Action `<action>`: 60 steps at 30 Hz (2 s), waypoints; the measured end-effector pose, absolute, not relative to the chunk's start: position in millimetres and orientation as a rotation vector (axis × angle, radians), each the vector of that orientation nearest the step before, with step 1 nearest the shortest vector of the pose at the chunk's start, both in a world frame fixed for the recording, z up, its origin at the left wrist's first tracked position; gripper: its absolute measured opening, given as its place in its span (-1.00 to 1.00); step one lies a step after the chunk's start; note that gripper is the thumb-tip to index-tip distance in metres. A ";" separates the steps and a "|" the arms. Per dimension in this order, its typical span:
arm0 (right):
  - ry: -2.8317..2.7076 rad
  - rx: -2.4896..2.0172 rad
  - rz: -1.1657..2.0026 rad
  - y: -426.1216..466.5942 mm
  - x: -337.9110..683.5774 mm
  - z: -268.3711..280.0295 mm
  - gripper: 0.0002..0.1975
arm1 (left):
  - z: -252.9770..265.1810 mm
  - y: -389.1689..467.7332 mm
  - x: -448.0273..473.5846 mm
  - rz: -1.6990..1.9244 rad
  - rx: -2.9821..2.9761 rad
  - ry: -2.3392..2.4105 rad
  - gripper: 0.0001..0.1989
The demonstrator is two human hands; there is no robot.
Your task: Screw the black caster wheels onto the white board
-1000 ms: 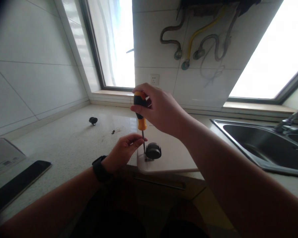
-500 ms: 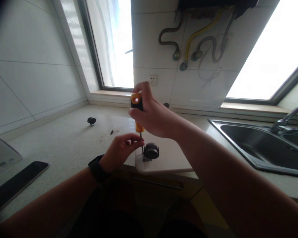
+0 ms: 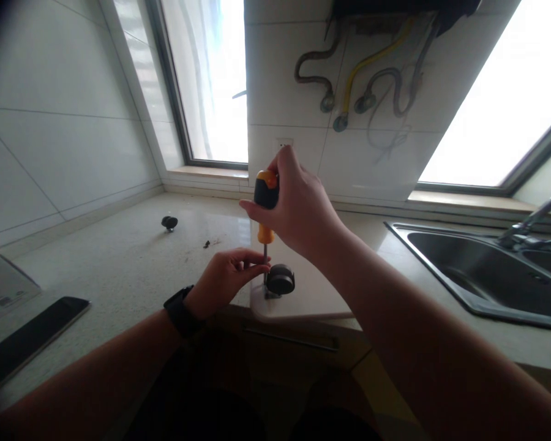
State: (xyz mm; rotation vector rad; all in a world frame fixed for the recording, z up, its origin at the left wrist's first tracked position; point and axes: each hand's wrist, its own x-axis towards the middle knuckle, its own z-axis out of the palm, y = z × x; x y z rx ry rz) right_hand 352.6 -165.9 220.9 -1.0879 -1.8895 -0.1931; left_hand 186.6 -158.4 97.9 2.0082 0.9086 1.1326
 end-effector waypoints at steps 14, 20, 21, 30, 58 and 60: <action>-1.953 -1.070 0.047 -157.3 355.1 234.1 -0.53 | 100.1 -158.4 187.1 1.144 2.084 0.871 -0.77; -1.933 -1.039 0.146 -162.3 350.7 234.8 -0.65 | 100.4 -157.7 192.8 1.202 1.981 0.828 -0.85; -1.977 -0.981 0.279 -162.7 353.7 237.0 -0.71 | 100.9 -157.6 193.3 1.204 1.972 0.803 -0.87; -1.958 -0.913 0.506 -160.5 368.2 240.8 -0.57 | 113.2 -160.6 189.4 1.128 2.009 0.858 -0.84; -1.795 -1.287 0.034 -175.1 350.8 242.9 -0.52 | 143.9 -150.7 194.1 1.000 1.776 0.784 -0.80; -1.913 -1.133 0.404 -174.1 359.8 243.9 -0.63 | 144.1 -152.2 194.3 1.009 1.844 0.822 -0.79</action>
